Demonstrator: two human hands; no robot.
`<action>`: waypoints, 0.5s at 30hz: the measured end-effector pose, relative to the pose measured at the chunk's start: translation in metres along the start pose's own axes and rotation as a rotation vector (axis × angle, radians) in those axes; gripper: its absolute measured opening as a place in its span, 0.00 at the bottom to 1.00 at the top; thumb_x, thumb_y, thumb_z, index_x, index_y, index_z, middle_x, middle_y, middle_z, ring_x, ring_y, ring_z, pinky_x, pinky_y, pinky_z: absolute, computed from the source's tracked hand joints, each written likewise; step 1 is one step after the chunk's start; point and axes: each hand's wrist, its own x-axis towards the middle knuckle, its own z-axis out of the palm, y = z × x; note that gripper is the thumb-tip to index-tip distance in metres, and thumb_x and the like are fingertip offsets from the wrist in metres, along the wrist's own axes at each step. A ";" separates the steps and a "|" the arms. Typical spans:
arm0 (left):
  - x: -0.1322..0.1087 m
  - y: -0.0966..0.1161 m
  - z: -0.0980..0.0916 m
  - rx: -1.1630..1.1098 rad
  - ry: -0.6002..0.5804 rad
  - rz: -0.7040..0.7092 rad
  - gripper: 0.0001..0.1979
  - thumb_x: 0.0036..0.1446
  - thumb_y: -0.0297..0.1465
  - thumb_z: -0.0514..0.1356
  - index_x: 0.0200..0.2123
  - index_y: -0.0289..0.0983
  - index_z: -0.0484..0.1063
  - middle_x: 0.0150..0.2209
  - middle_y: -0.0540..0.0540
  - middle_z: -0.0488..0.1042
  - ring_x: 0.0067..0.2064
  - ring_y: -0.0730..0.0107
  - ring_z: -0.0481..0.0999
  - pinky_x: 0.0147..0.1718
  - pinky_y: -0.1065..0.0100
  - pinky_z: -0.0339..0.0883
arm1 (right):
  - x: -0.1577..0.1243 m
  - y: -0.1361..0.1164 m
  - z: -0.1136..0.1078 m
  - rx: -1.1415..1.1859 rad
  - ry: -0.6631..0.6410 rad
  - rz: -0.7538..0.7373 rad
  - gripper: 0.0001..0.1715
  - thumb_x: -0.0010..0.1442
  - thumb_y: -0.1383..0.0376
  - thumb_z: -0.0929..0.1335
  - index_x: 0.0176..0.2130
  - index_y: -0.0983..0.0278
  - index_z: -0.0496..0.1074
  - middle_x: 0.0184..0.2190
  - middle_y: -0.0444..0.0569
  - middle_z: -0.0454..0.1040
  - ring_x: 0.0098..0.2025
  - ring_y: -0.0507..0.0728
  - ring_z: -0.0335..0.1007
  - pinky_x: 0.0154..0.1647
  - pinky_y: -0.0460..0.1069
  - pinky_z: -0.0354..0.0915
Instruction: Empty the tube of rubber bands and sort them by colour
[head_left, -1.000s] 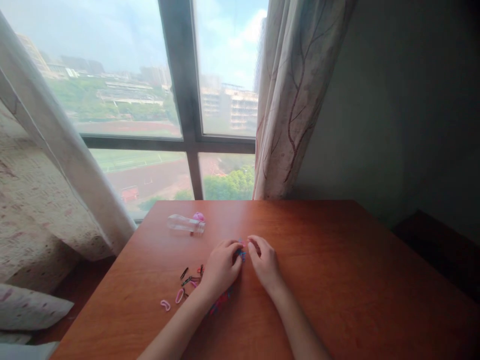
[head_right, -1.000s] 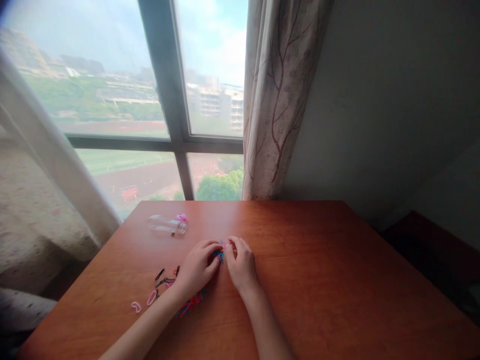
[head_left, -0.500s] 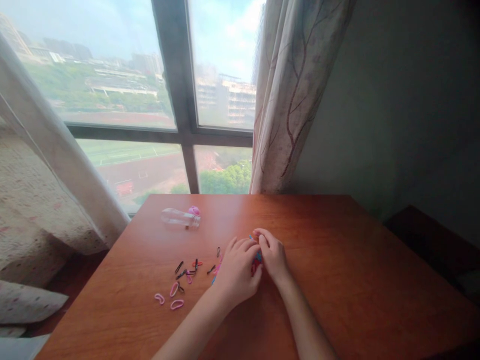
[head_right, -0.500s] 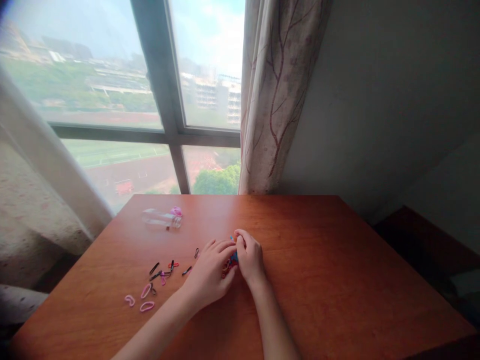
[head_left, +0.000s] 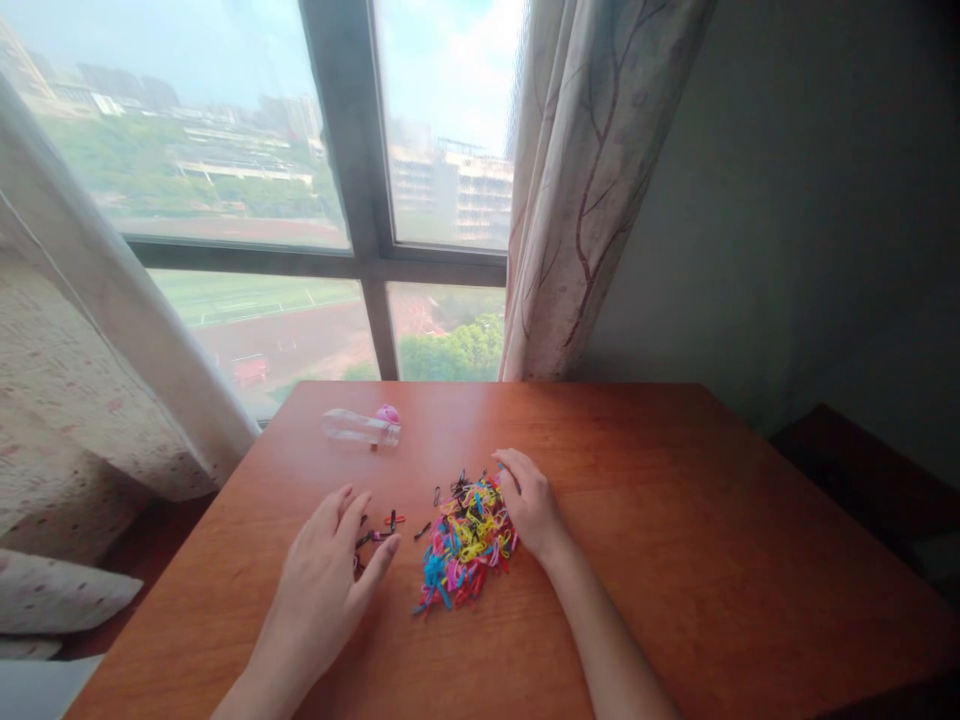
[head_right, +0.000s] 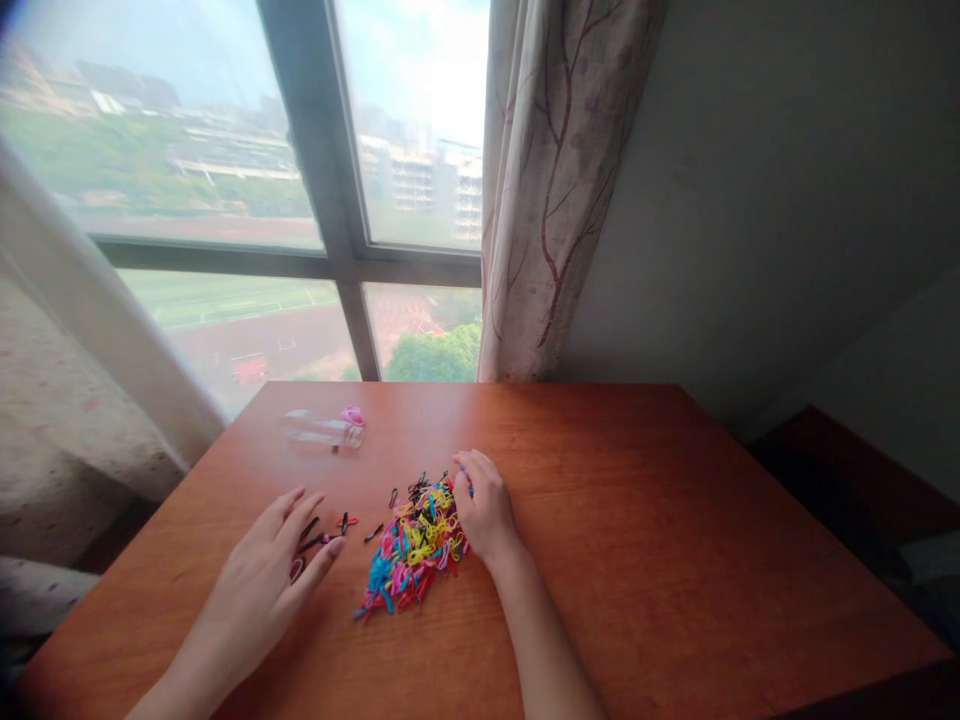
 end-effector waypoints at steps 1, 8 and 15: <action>-0.004 -0.004 0.003 0.031 -0.008 -0.011 0.28 0.60 0.48 0.53 0.54 0.34 0.68 0.58 0.31 0.67 0.61 0.43 0.66 0.57 0.46 0.62 | -0.001 -0.001 0.001 -0.015 -0.006 -0.010 0.20 0.62 0.67 0.61 0.48 0.64 0.77 0.49 0.53 0.77 0.56 0.59 0.69 0.63 0.56 0.59; -0.005 0.034 0.020 0.008 -0.055 0.113 0.26 0.61 0.45 0.54 0.58 0.37 0.66 0.61 0.35 0.66 0.64 0.46 0.62 0.61 0.43 0.55 | -0.010 -0.010 0.011 -0.118 -0.064 -0.108 0.24 0.59 0.72 0.59 0.50 0.65 0.75 0.50 0.53 0.76 0.57 0.60 0.67 0.64 0.59 0.59; 0.013 0.103 0.036 -0.341 -0.116 0.216 0.25 0.63 0.37 0.56 0.61 0.38 0.61 0.62 0.36 0.65 0.63 0.52 0.64 0.60 0.49 0.61 | -0.012 -0.009 0.006 0.055 -0.050 -0.041 0.25 0.55 0.70 0.59 0.47 0.68 0.76 0.49 0.55 0.77 0.54 0.61 0.70 0.60 0.57 0.63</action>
